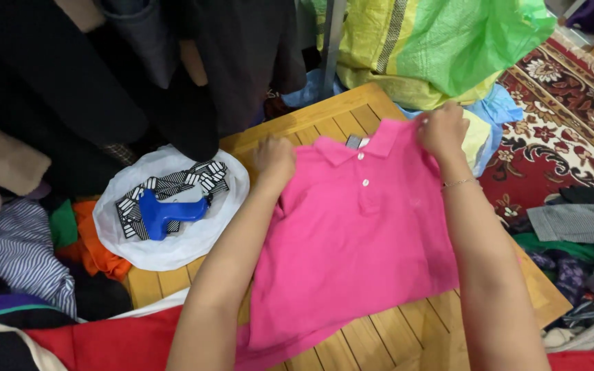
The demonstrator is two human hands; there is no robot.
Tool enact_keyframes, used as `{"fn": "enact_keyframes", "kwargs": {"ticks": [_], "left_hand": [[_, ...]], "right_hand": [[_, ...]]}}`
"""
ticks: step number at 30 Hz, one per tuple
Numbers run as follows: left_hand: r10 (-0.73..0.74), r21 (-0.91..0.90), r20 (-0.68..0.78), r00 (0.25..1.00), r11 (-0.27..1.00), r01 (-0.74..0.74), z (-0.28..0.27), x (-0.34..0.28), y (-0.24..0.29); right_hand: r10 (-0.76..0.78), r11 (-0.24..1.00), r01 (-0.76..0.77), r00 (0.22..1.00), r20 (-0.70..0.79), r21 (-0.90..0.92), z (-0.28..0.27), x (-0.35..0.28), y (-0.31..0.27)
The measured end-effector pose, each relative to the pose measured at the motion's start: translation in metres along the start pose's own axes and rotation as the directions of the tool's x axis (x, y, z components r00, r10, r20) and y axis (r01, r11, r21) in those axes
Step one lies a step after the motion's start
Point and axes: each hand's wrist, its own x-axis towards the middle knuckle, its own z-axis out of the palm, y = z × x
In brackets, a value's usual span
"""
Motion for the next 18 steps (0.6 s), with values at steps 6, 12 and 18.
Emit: {"fn": "enact_keyframes", "kwargs": {"ticks": [6,12,18], "left_hand": [[0.135,-0.366,0.041,0.990,0.924,-0.111,0.032,0.017,-0.003],[-0.103,-0.966,0.057,0.993,0.247,0.081,0.029,0.021,-0.010],[-0.025,-0.898,-0.360,0.933,0.281,-0.339,0.045,0.047,-0.005]], "right_hand": [[0.305,0.671,-0.257,0.951,0.057,0.696,-0.009,0.008,-0.070],[0.349,0.597,-0.301,0.932,0.097,0.744,0.048,0.022,-0.067],[-0.141,0.108,-0.113,0.982,0.128,0.988,-0.087,-0.002,-0.142]]}}
